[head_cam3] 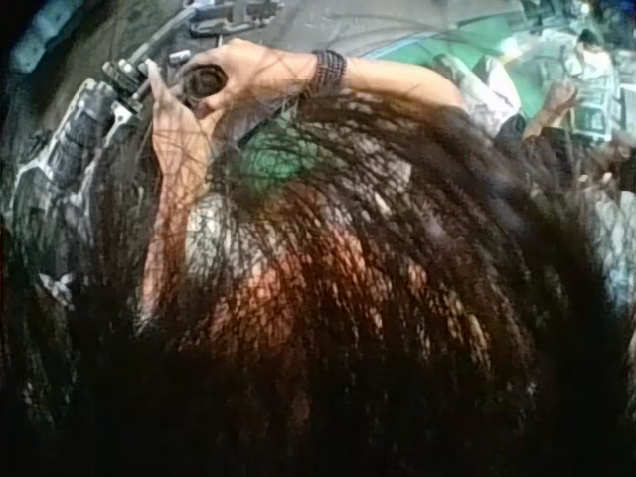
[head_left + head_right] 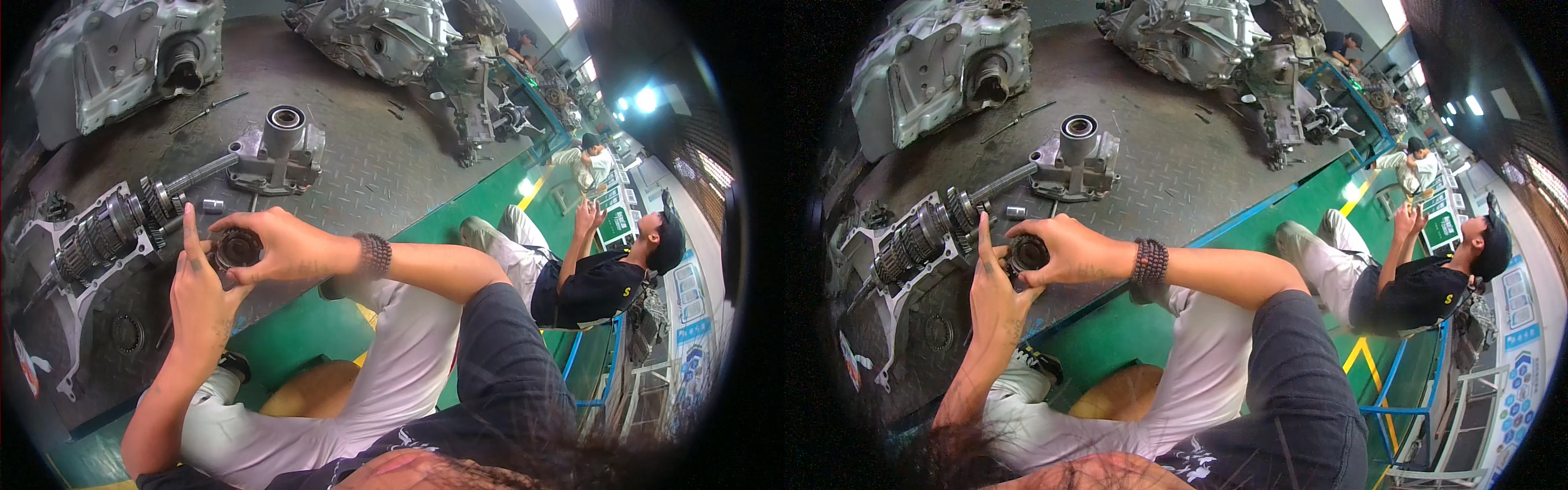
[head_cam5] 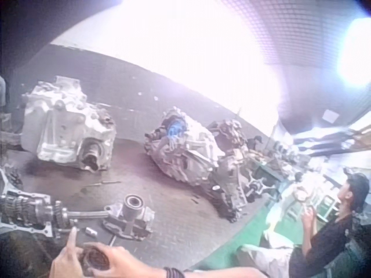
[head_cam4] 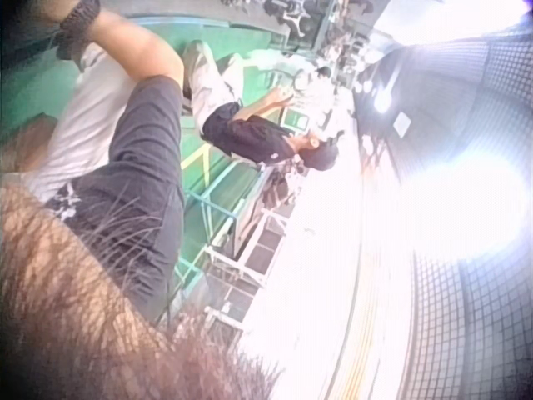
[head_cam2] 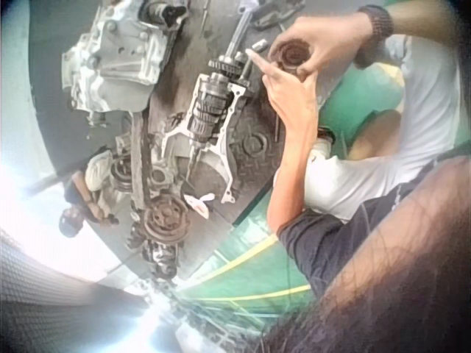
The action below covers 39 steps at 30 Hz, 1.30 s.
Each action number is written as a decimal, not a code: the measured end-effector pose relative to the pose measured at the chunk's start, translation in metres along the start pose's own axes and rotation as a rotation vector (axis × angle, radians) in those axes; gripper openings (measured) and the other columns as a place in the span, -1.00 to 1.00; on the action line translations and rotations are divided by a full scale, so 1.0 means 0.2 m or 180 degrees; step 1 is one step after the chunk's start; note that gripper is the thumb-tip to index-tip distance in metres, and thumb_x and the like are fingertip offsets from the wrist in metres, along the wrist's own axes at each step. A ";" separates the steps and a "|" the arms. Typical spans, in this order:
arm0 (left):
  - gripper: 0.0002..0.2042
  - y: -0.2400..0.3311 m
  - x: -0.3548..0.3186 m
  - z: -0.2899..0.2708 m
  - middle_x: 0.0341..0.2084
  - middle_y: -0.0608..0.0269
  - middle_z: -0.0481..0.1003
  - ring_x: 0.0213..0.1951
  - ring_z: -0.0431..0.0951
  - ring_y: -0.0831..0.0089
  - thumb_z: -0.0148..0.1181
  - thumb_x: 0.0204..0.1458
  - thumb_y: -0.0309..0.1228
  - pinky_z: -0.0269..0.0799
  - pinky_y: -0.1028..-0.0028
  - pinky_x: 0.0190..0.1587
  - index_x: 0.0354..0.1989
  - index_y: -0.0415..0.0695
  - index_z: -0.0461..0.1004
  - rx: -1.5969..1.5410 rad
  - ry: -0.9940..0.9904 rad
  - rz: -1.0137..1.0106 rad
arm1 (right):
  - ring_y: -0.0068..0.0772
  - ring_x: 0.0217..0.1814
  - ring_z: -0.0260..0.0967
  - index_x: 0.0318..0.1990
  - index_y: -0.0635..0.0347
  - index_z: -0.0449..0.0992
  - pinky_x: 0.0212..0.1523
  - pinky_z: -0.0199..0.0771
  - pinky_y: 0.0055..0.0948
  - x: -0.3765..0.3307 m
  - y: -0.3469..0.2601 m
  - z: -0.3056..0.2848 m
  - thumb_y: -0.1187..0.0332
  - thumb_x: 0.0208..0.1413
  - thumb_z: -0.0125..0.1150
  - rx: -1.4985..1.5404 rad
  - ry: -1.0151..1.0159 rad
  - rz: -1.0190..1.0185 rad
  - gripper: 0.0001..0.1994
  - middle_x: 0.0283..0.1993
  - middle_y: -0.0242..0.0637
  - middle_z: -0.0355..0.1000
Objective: The person handles various gear components and shafts from a disassembled transmission on a workbench, picking up individual gears, placing them onto shafts, and rotating the assembly by hand to check the fit.
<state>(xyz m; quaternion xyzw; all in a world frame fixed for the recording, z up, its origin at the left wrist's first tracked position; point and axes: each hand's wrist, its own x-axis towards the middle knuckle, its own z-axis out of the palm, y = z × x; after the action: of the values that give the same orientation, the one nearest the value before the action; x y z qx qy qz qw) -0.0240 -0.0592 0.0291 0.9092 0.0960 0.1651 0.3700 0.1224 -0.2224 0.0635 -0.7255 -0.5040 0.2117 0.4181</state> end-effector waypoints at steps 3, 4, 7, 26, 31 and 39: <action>0.34 0.01 -0.01 0.00 0.17 -0.11 0.59 0.16 0.64 -0.10 0.74 -0.06 -0.30 0.54 0.05 0.27 0.78 -0.05 -0.25 0.0237 -0.0076 0.0065 | -0.10 0.14 0.75 0.37 0.39 0.52 0.24 0.70 -0.20 0.01 0.02 -0.03 0.19 0.14 0.63 0.0002 0.0071 0.0022 -0.29 0.13 0.12 0.71; 0.33 0.00 -0.02 0.00 0.24 -0.13 0.57 0.21 0.62 -0.12 0.71 -0.02 -0.24 0.51 0.04 0.31 0.78 -0.06 -0.26 0.0397 -0.0109 0.0110 | -0.14 0.13 0.75 0.37 0.39 0.53 0.24 0.70 -0.21 0.02 0.03 -0.05 0.20 0.15 0.63 -0.0112 0.0153 -0.0062 -0.30 0.11 0.11 0.72; 0.26 -0.06 -0.03 0.03 0.38 -0.20 0.47 0.33 0.52 -0.18 0.64 0.08 -0.10 0.37 0.00 0.43 0.77 -0.14 -0.24 0.0795 -0.0168 0.0319 | -0.36 0.07 0.72 0.38 0.34 0.55 0.16 0.72 -0.28 0.05 0.02 -0.16 0.20 0.17 0.63 -0.0286 0.0418 -0.0160 -0.32 0.07 -0.04 0.75; 0.01 0.00 -0.28 0.02 0.63 -0.12 0.10 0.67 0.06 -0.05 0.43 0.27 -0.09 -0.18 -0.17 0.73 0.74 -0.19 -0.08 0.1140 -0.0617 0.0671 | -0.25 0.07 0.75 0.34 0.23 0.63 0.19 0.70 -0.27 0.40 0.14 -0.84 0.18 0.16 0.63 -0.2378 0.0755 0.0293 -0.38 0.03 -0.05 0.76; 0.01 -0.03 -0.25 0.03 0.63 -0.11 0.10 0.68 0.04 -0.04 0.43 0.27 -0.11 -0.20 -0.18 0.73 0.74 -0.16 -0.08 0.1186 -0.0650 0.0601 | -0.20 0.05 0.75 0.33 0.24 0.62 0.18 0.68 -0.28 0.40 0.14 -0.81 0.14 0.17 0.63 -0.2427 0.0616 0.0258 -0.37 0.04 -0.05 0.75; 0.02 -0.06 -0.23 0.04 0.62 -0.11 0.10 0.67 0.06 -0.07 0.47 0.25 -0.14 -0.17 -0.20 0.72 0.74 -0.14 -0.08 0.1026 -0.0681 0.0543 | -0.09 0.07 0.70 0.38 0.22 0.56 0.18 0.63 -0.22 0.36 0.14 -0.83 0.11 0.19 0.65 -0.2155 0.0356 0.0264 -0.33 0.04 0.00 0.72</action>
<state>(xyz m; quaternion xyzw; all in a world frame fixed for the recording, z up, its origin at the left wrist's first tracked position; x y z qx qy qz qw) -0.0651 -0.0691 0.0044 0.9738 0.0040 0.0808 0.2126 0.2876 -0.2269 0.1416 -0.8534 -0.4921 0.0092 0.1716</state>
